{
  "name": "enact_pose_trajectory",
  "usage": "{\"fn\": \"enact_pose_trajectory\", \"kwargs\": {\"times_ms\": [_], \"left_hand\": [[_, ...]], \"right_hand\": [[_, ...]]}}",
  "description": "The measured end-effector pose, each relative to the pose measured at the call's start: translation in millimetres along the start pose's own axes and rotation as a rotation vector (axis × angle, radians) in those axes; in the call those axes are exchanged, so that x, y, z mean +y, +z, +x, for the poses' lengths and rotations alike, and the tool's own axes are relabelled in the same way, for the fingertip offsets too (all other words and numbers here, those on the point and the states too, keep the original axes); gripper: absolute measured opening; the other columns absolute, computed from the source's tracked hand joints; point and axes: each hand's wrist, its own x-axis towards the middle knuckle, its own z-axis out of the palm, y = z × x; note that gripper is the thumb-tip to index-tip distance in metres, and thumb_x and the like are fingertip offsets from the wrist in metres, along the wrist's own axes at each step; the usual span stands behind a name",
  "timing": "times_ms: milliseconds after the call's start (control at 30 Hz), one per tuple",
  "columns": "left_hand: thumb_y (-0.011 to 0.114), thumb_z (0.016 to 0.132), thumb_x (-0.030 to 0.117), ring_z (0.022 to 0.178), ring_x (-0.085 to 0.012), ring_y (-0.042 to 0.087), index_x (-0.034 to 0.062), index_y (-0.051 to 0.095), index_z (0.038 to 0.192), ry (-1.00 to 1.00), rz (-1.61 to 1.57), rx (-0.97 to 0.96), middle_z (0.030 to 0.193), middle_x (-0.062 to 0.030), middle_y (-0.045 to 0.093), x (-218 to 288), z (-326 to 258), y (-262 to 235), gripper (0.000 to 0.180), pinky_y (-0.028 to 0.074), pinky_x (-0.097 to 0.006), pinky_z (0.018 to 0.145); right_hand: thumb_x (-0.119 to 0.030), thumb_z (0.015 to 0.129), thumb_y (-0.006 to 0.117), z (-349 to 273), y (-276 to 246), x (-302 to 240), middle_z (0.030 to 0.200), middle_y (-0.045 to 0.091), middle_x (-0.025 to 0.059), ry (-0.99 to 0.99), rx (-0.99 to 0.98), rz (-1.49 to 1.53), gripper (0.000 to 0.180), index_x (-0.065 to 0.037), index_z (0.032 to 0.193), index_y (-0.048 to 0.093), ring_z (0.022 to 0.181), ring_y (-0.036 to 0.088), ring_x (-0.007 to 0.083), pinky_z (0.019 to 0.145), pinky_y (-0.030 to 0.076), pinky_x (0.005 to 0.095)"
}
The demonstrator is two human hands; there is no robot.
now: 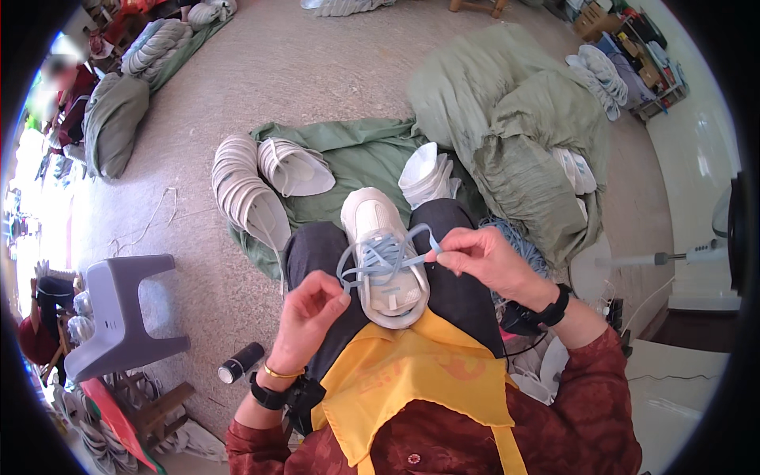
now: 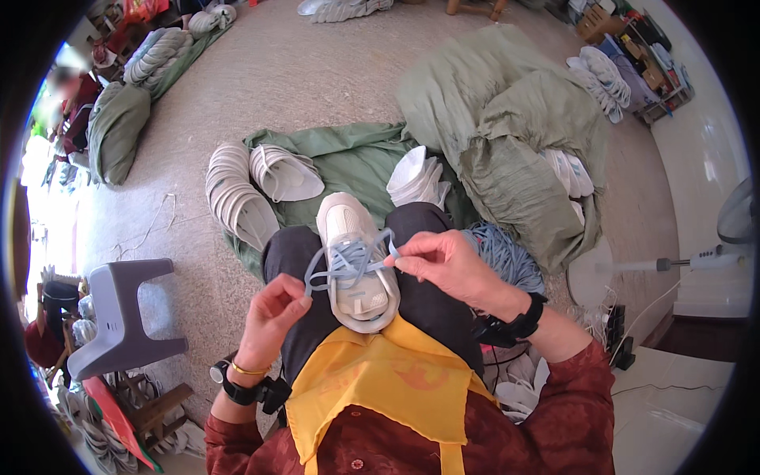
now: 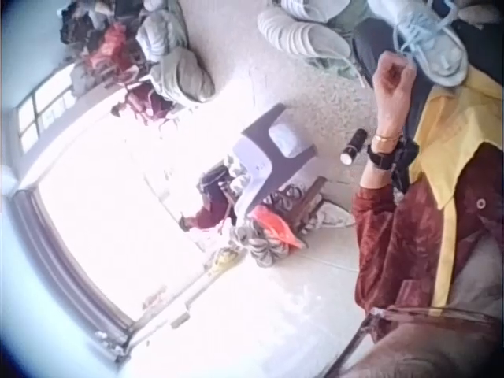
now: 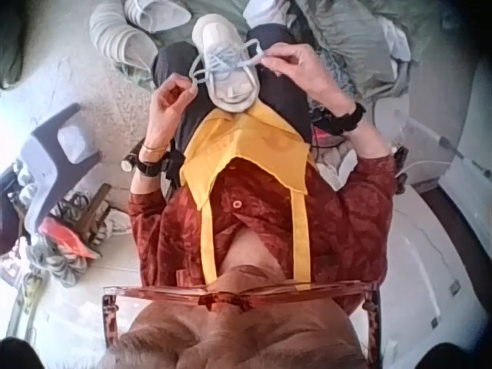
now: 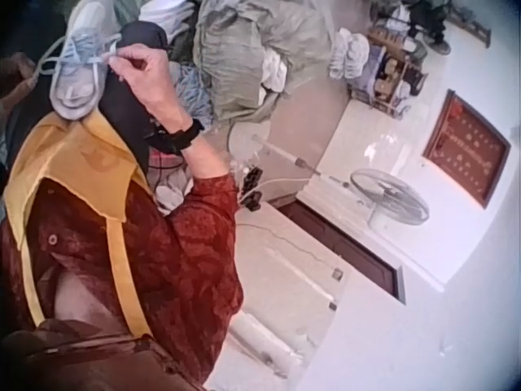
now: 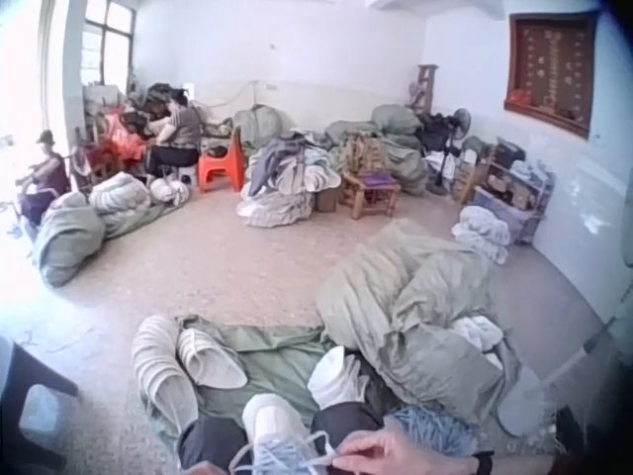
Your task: Insert and tie laces into a white sneaker while sitting on the floor of a factory workspace.
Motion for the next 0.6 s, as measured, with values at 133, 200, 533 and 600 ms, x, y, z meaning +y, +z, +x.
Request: {"fn": "enact_pose_trajectory", "kwargs": {"times_ms": [133,200,533,600], "left_hand": [[0.067,0.100,0.000,0.085,-0.0030,0.054,0.0040,0.061,0.097,-0.101,0.029,0.007,0.092,0.0037,0.058,-8,-1,4,0.008,0.045,-0.020,0.080],[0.067,0.100,0.001,0.082,-0.0034,0.055,0.0043,0.060,0.096,-0.133,0.035,0.007,0.091,0.0036,0.059,-8,0,4,0.009,0.046,-0.020,0.078],[0.065,0.100,-0.001,0.087,-0.0125,0.071,0.0027,0.055,0.097,-0.144,0.037,0.070,0.099,-0.0061,0.069,-16,2,10,0.011,0.058,-0.025,0.076],[0.064,0.101,-0.001,0.088,-0.0136,0.071,0.0028,0.054,0.097,-0.146,0.032,0.071,0.101,-0.0073,0.069,-20,3,9,0.011,0.059,-0.026,0.078]], "right_hand": [[0.000,0.098,0.067,-3,9,21,0.094,0.074,0.0049,0.046,0.094,0.069,0.015,0.004,0.111,0.075,0.082,0.070,0.0078,0.077,0.060,0.0237],[0.003,0.096,0.069,-1,14,24,0.092,0.075,0.0074,0.062,0.149,0.105,0.012,0.005,0.107,0.073,0.084,0.073,0.0104,0.079,0.062,0.0242],[0.006,0.092,0.071,7,20,42,0.090,0.076,0.0089,0.021,0.196,0.056,0.008,0.006,0.100,0.070,0.084,0.074,0.0111,0.077,0.062,0.0263],[0.006,0.092,0.071,6,21,42,0.090,0.076,0.0089,0.014,0.209,0.057,0.007,0.006,0.099,0.070,0.084,0.074,0.0112,0.077,0.062,0.0262]]}}
